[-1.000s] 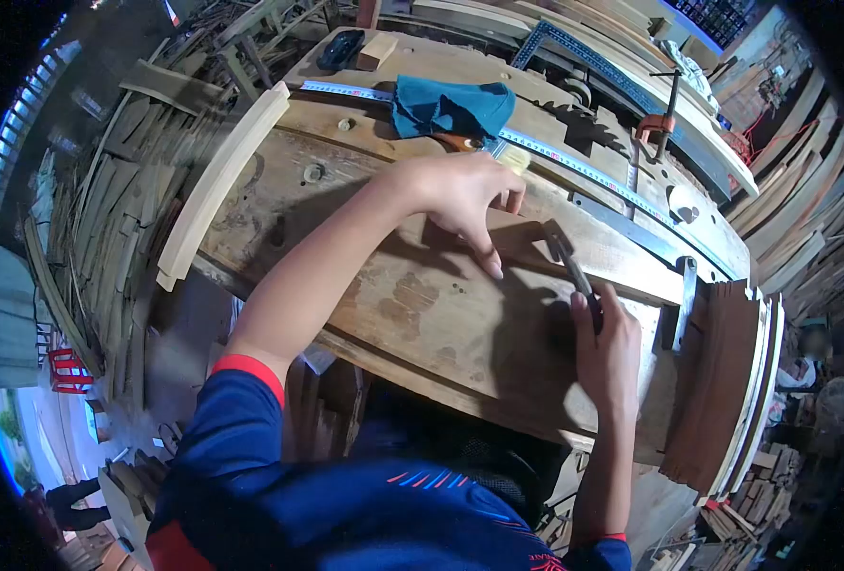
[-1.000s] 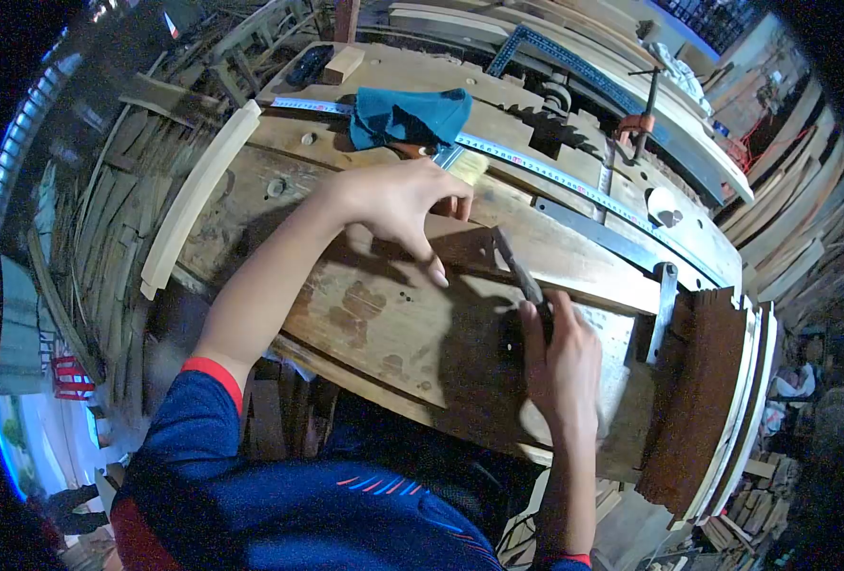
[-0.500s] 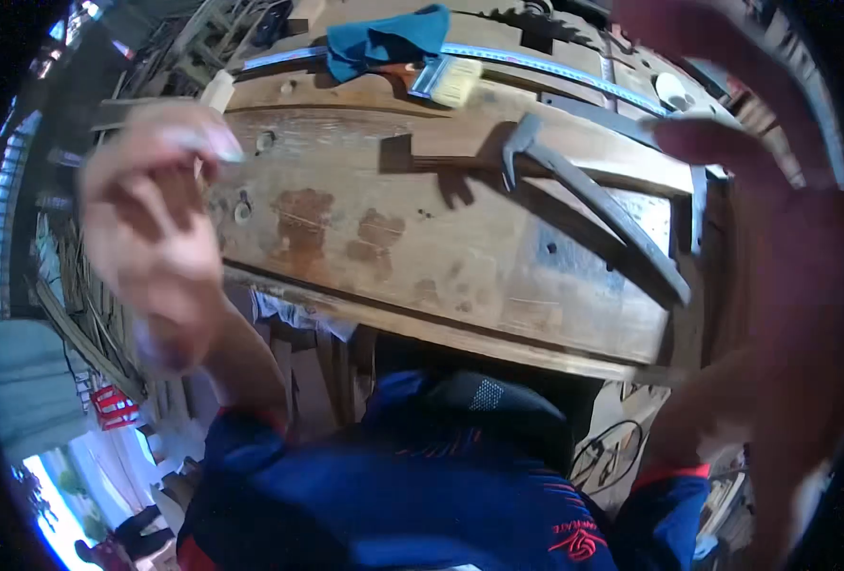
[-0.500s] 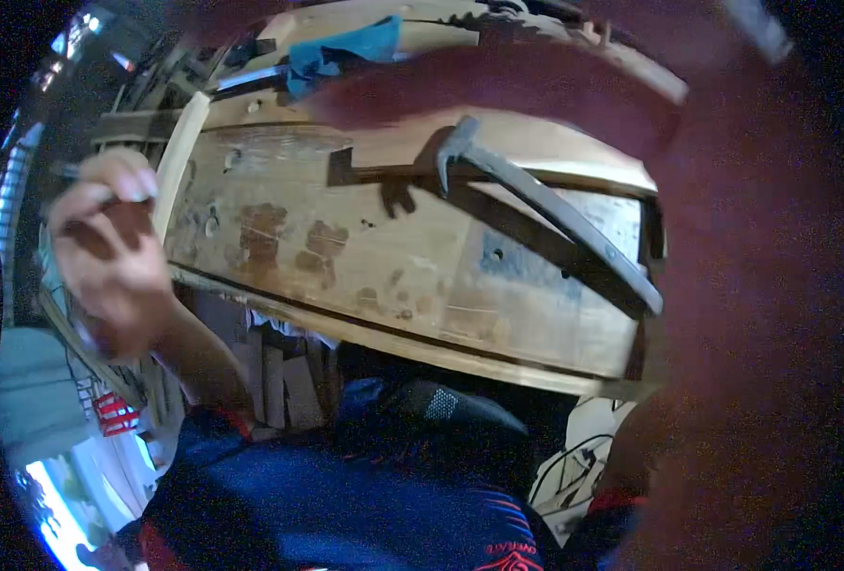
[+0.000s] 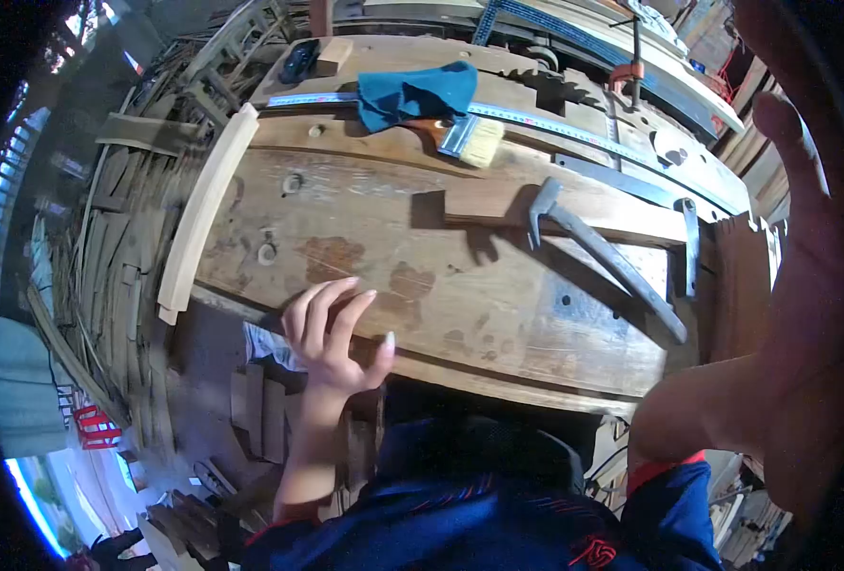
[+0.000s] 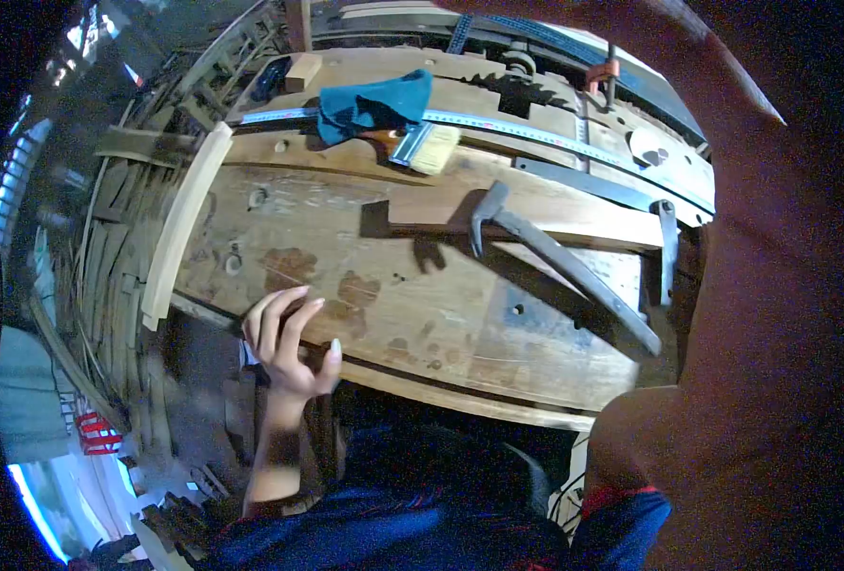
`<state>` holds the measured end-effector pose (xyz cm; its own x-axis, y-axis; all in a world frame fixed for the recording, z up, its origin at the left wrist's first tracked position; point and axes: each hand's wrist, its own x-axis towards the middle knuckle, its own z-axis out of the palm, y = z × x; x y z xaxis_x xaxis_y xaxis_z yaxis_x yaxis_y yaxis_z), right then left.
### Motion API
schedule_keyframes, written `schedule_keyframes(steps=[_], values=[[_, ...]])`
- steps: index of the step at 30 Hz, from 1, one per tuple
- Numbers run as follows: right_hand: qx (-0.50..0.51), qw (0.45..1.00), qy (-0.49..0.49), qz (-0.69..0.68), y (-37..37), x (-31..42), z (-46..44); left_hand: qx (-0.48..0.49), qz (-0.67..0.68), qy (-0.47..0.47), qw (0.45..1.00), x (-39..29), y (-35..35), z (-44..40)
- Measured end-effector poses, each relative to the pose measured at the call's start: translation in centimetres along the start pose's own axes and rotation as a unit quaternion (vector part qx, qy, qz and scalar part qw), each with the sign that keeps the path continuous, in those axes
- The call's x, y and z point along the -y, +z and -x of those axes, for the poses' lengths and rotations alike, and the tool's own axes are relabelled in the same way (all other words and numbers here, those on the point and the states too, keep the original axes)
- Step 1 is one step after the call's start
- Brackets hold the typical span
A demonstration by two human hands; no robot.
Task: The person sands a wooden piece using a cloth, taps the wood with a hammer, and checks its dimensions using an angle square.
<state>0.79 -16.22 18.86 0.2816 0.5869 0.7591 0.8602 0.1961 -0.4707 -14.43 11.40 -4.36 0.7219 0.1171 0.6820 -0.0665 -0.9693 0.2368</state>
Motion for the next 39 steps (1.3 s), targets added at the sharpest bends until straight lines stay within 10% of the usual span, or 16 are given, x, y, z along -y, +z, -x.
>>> schedule_keyframes(steps=[19,27,31,39], values=[[-0.046,0.995,0.014,0.088,0.1,2.2,2.1,-0.065,0.017,-0.008,0.998,0.9,1.4,1.0],[0.08,0.874,0.324,0.355,3.6,-6.7,13.3,-0.042,0.008,-0.023,0.999,0.2,0.5,0.7],[0.084,0.876,0.314,0.357,4.3,-7.7,16.0,-0.023,0.107,-0.078,0.991,-0.1,-0.1,-1.4],[0.032,0.847,0.382,0.368,4.2,-8.3,16.7,0.137,0.102,0.12,0.978,-3.8,7.8,-11.2]])
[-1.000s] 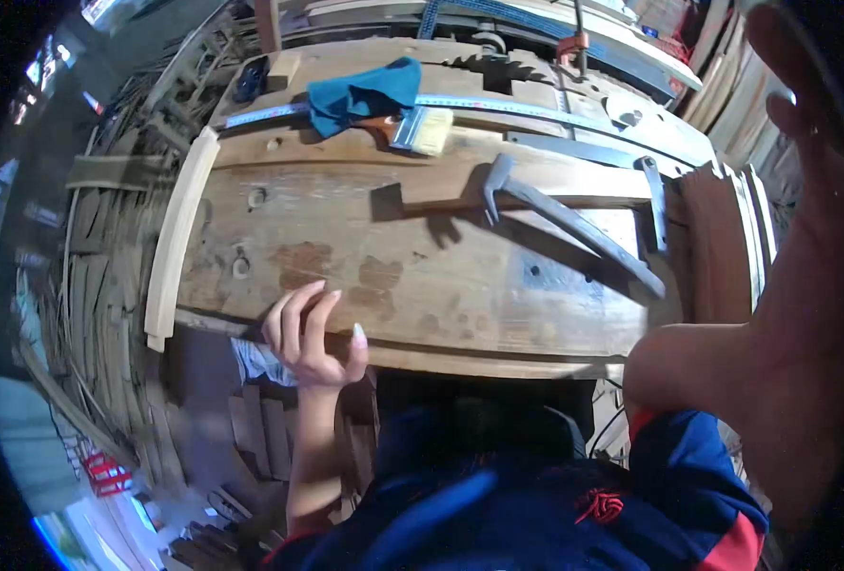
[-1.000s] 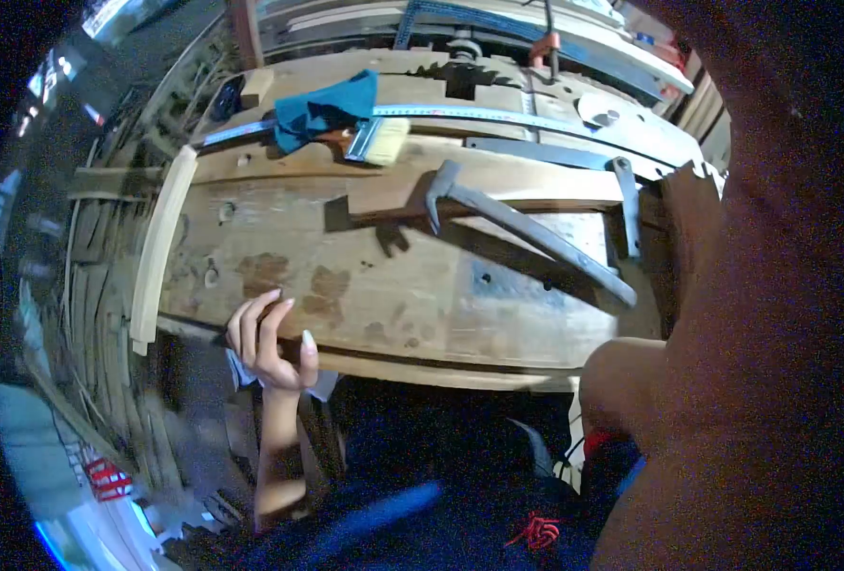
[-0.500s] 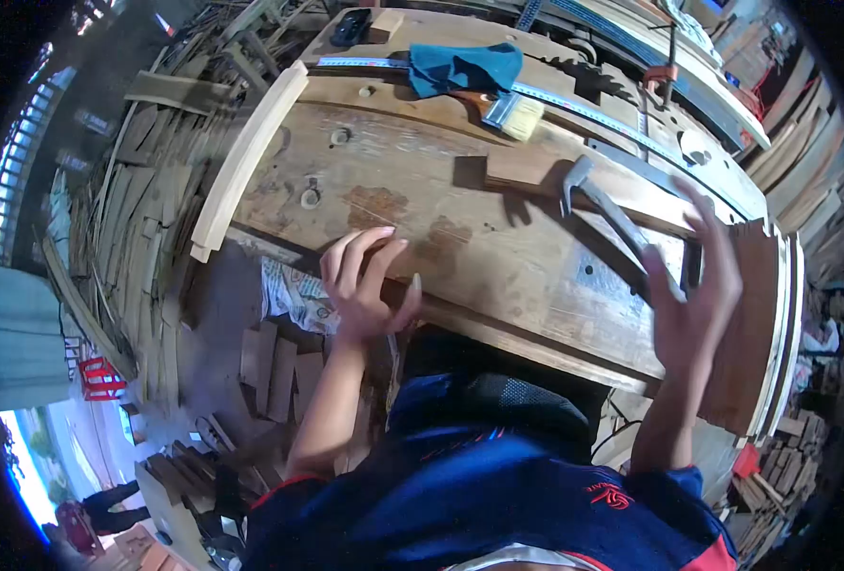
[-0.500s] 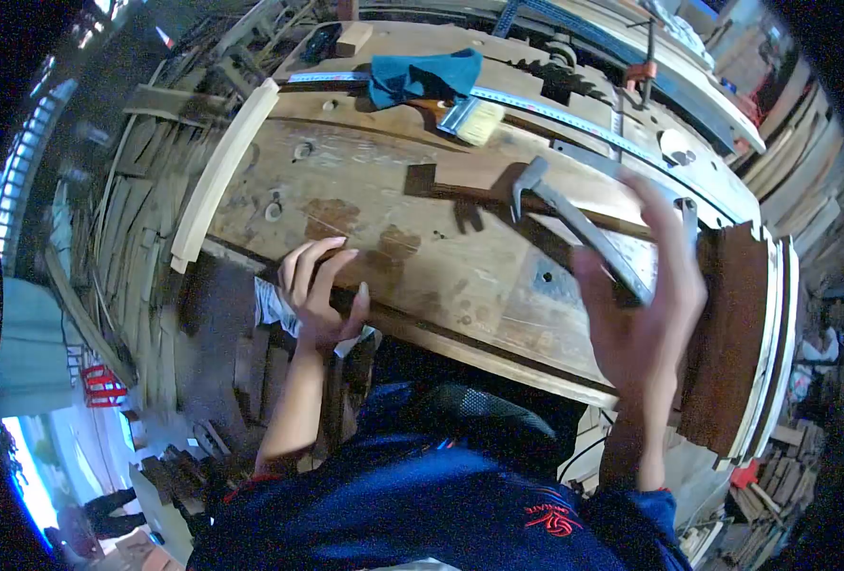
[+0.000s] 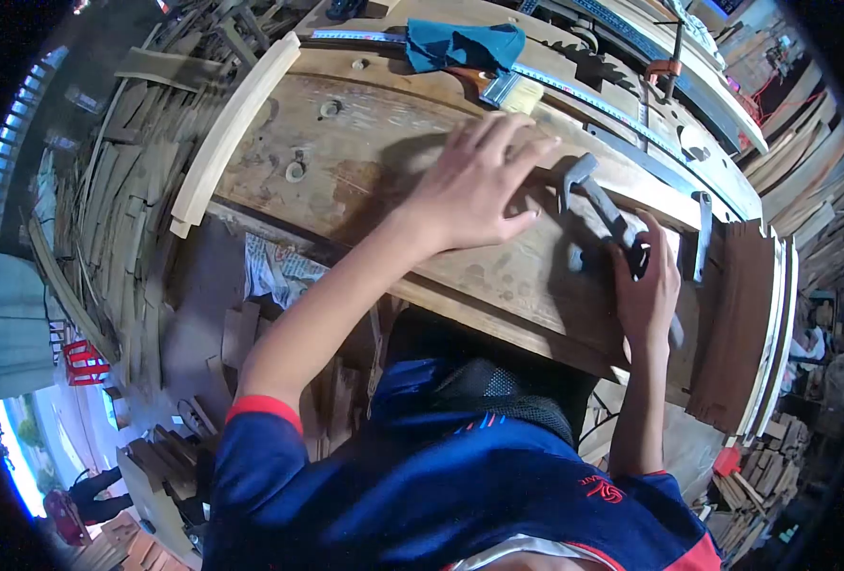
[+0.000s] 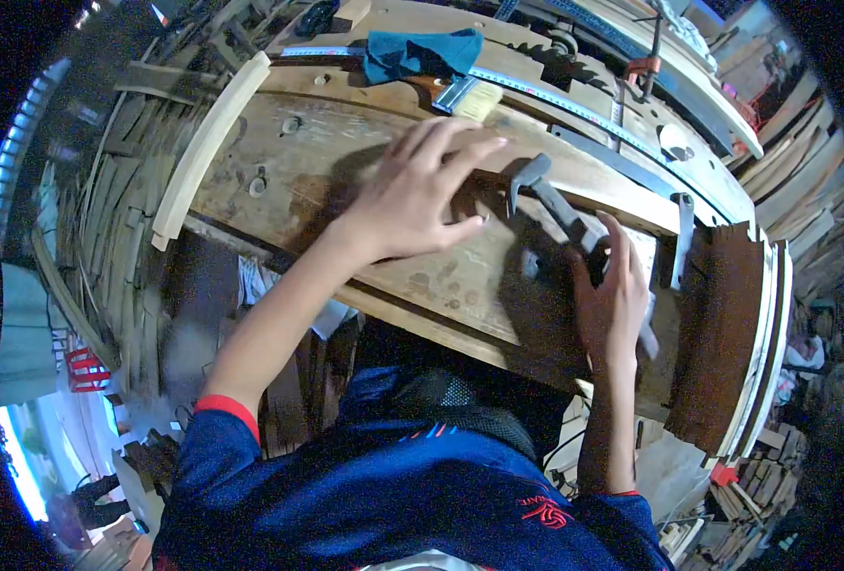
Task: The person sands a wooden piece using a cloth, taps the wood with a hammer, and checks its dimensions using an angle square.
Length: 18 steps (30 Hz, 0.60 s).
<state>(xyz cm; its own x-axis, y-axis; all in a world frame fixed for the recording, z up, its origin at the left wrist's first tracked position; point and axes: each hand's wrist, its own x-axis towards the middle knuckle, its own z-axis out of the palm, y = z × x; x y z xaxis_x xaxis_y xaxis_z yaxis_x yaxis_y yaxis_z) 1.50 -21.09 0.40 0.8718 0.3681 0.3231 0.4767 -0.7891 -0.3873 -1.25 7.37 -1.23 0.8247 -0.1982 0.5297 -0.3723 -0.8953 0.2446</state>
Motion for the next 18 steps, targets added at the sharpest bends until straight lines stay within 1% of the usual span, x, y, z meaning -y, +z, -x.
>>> schedule_keyframes(steps=[2,3,6,7,8,10,11,12,14,15,18], values=[[0.023,1.0,0.003,-0.007,-0.6,-0.3,0.2,0.071,-0.032,-0.028,0.997,-0.7,1.9,-1.3],[0.02,1.0,-0.007,-0.006,-0.8,-0.7,0.5,0.075,-0.002,-0.043,0.996,-1.1,2.1,-1.8],[0.004,1.0,0.015,-0.015,-2.0,-1.9,1.3,0.148,-0.075,-0.055,0.985,-2.1,1.5,-3.7],[-0.024,0.999,0.017,-0.028,-2.3,-2.1,1.5,0.114,-0.094,-0.036,0.988,-2.1,2.2,-3.7],[-0.03,0.999,0.025,-0.022,-2.8,-2.2,1.7,0.108,-0.081,-0.044,0.99,-2.1,3.0,-3.9],[-0.03,0.994,0.092,-0.048,-3.2,-3.1,2.0,0.094,-0.058,-0.056,0.992,-2.0,3.7,-4.8],[-0.002,0.987,0.142,-0.075,-3.9,-3.1,2.2,0.085,-0.044,-0.047,0.994,-1.7,3.8,-4.9],[-0.003,0.984,0.156,-0.083,-4.0,-3.8,2.4,0.093,-0.046,-0.033,0.994,-1.5,3.6,-5.1],[-0.013,0.986,0.159,-0.046,-5.0,-4.6,2.5,0.109,-0.05,-0.004,0.993,-1.0,3.4,-5.4],[-0.028,0.988,0.149,-0.036,-5.6,-4.1,2.4,0.092,-0.055,0.014,0.994,-0.4,3.5,-5.6],[-0.045,0.986,0.127,-0.099,-6.9,-5.2,2.9,0.232,0.027,-0.029,0.972,-0.2,0.2,-7.0]])
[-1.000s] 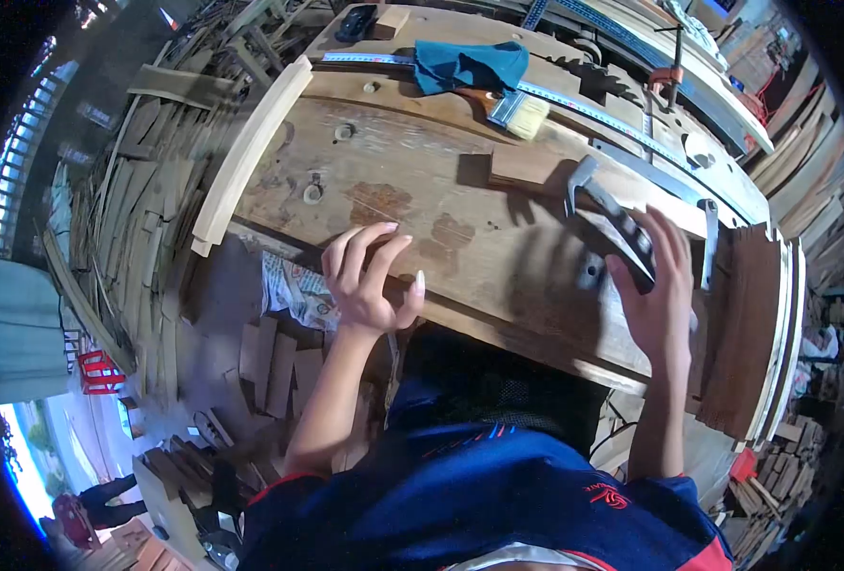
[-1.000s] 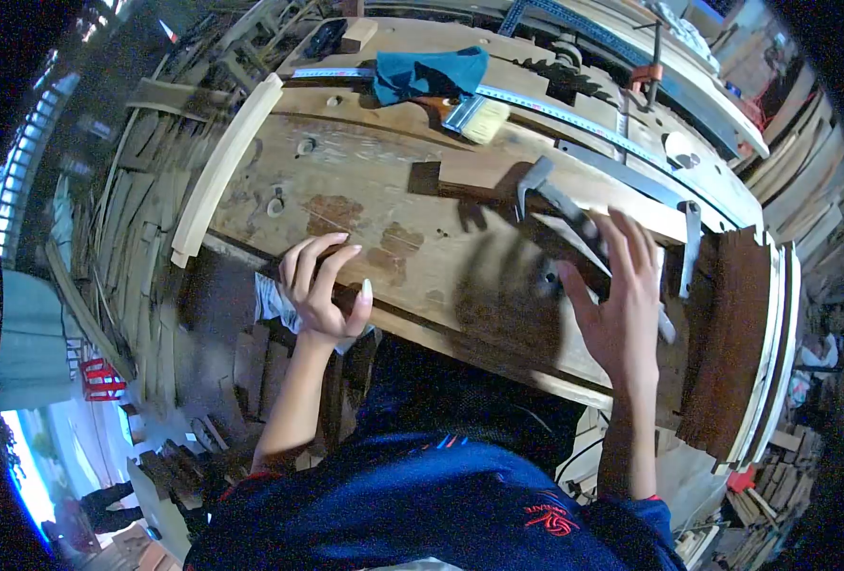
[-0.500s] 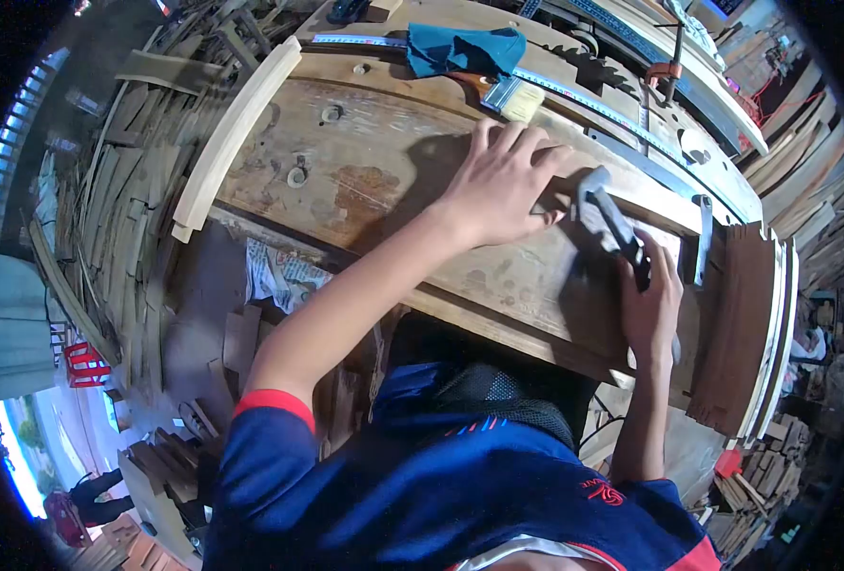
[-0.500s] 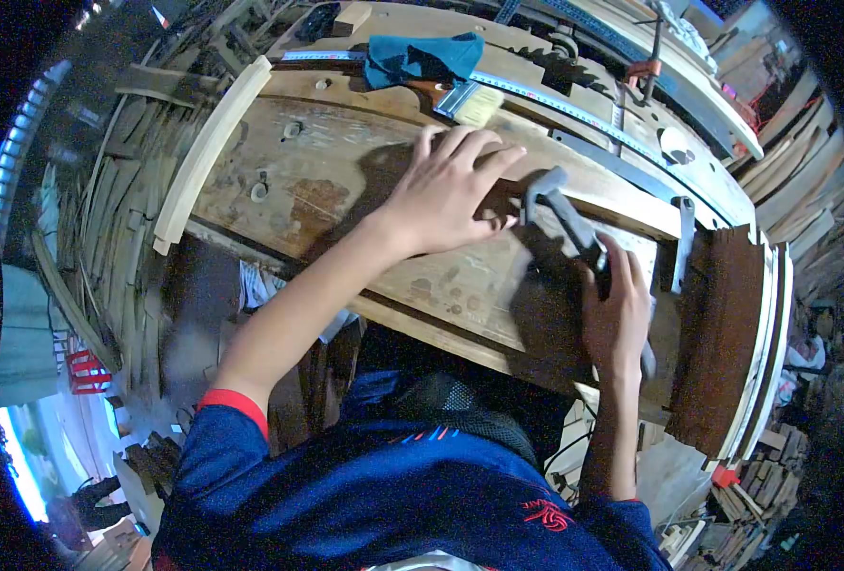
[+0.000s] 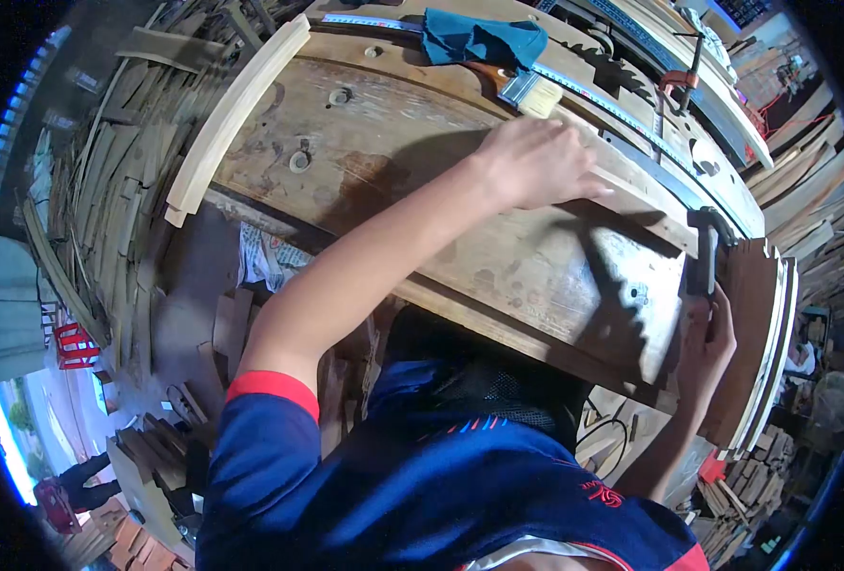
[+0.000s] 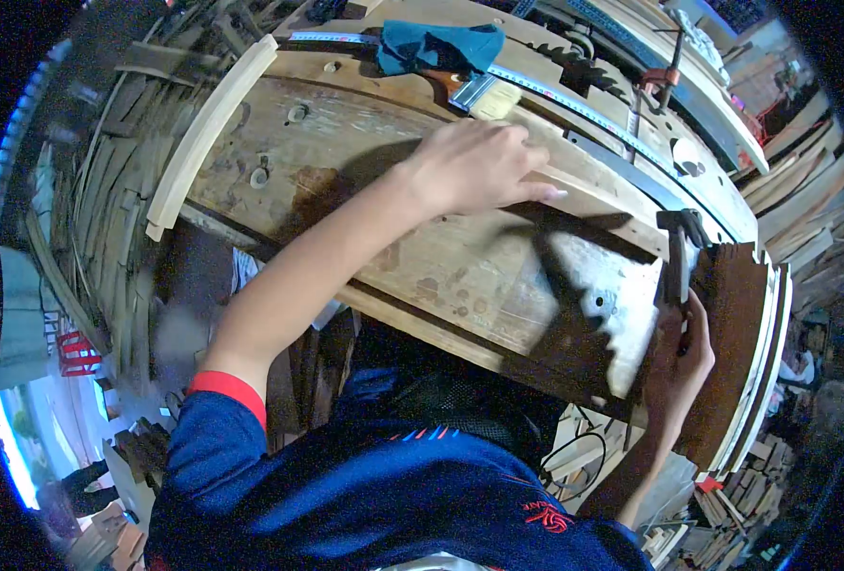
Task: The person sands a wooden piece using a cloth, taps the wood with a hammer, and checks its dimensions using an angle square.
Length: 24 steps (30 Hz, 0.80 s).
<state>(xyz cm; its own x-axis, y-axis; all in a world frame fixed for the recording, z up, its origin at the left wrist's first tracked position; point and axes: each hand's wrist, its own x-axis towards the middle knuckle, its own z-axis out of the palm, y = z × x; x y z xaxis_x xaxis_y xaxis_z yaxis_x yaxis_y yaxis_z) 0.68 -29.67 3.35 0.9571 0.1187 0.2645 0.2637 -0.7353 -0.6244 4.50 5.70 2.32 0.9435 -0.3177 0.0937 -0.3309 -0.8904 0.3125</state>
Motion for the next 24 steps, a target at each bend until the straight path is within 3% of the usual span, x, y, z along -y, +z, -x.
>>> schedule_keyframes(steps=[1,4,7,13,15,18,19,24], values=[[0.01,1.0,0.015,-0.009,-0.4,0.1,0.1,-0.043,0.007,0.016,0.999,0.4,0.2,0.2],[0.028,0.998,0.043,-0.033,-1.1,0.5,0.2,-0.007,0.015,0.0,1.0,0.4,-0.7,0.1],[0.027,0.999,0.026,-0.023,-0.9,-0.1,0.0,-0.084,-0.052,0.067,0.993,1.1,0.8,-0.6],[0.014,0.999,0.034,-0.014,-0.6,0.6,0.0,-0.106,0.011,0.029,0.994,0.7,1.1,-0.2],[0.006,0.998,0.059,-0.028,-0.6,1.7,0.3,-0.119,-0.026,0.057,0.991,1.0,1.3,-0.4],[0.033,0.996,-0.037,0.072,-0.5,0.4,0.2,-0.12,-0.046,0.076,0.989,1.4,1.3,-0.6],[0.069,0.992,-0.016,0.106,-0.6,0.8,0.2,-0.117,-0.046,0.079,0.989,1.3,1.1,-0.6],[0.042,0.996,0.017,0.077,-0.5,1.6,0.0,-0.115,-0.065,0.097,0.986,1.7,1.3,-0.9]])
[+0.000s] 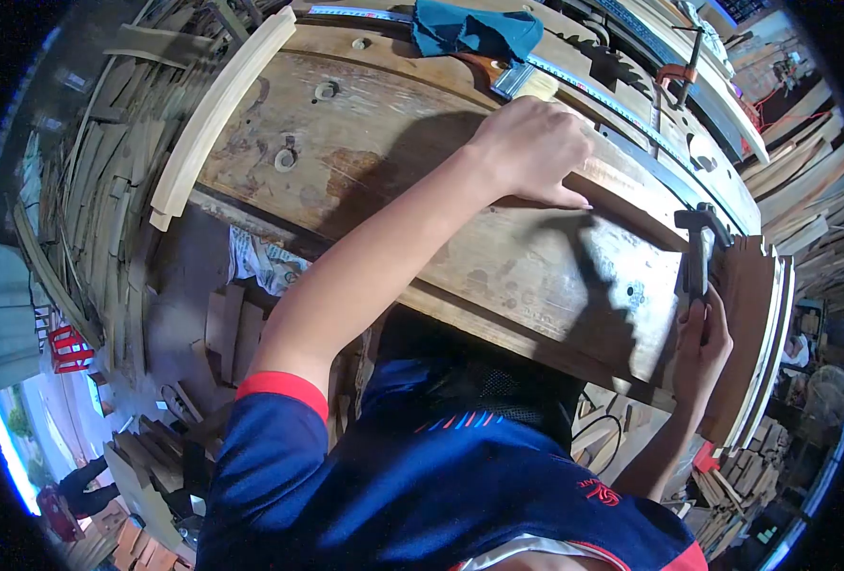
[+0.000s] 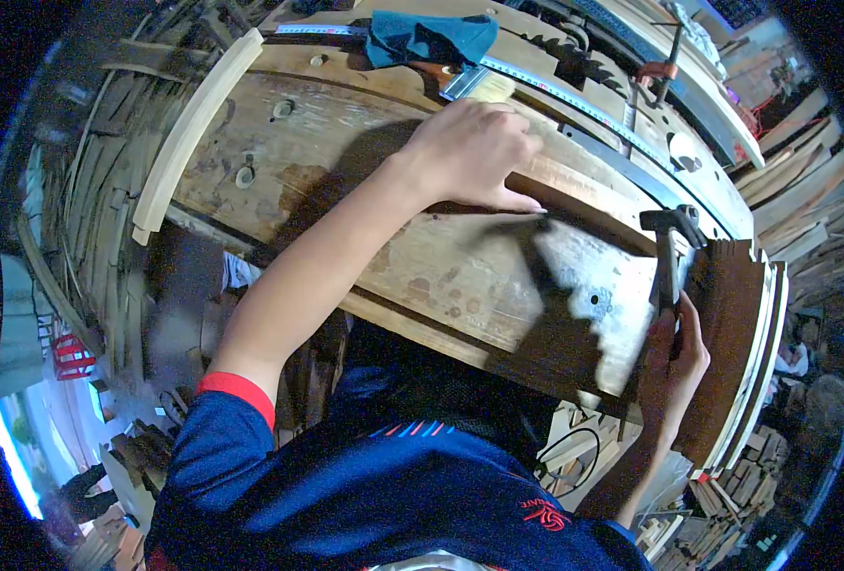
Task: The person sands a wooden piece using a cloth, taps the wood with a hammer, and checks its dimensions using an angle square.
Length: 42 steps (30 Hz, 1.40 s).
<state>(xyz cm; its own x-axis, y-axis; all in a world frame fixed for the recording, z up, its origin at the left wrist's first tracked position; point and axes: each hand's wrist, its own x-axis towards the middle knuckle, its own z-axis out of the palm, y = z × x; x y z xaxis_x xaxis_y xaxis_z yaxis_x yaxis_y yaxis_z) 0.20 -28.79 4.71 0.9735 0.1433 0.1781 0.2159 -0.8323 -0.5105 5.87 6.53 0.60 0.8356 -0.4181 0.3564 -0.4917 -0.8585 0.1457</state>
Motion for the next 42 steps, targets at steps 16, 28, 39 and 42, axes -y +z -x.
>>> schedule_keyframes(steps=[16,28,39,42], values=[[-0.006,0.999,-0.011,-0.04,0.9,0.7,-0.1,0.001,-0.006,-0.025,1.0,-0.6,-0.4,0.1],[0.1,0.993,-0.053,0.019,2.0,5.2,-0.3,-0.012,0.135,-0.116,0.984,2.1,-1.4,2.3],[0.099,0.989,-0.111,-0.026,3.4,8.5,-1.0,0.038,0.269,-0.165,0.948,4.9,-1.8,3.8],[0.08,0.987,-0.133,-0.034,4.1,8.9,-1.0,0.063,0.286,-0.188,0.937,5.1,-1.4,3.6]])
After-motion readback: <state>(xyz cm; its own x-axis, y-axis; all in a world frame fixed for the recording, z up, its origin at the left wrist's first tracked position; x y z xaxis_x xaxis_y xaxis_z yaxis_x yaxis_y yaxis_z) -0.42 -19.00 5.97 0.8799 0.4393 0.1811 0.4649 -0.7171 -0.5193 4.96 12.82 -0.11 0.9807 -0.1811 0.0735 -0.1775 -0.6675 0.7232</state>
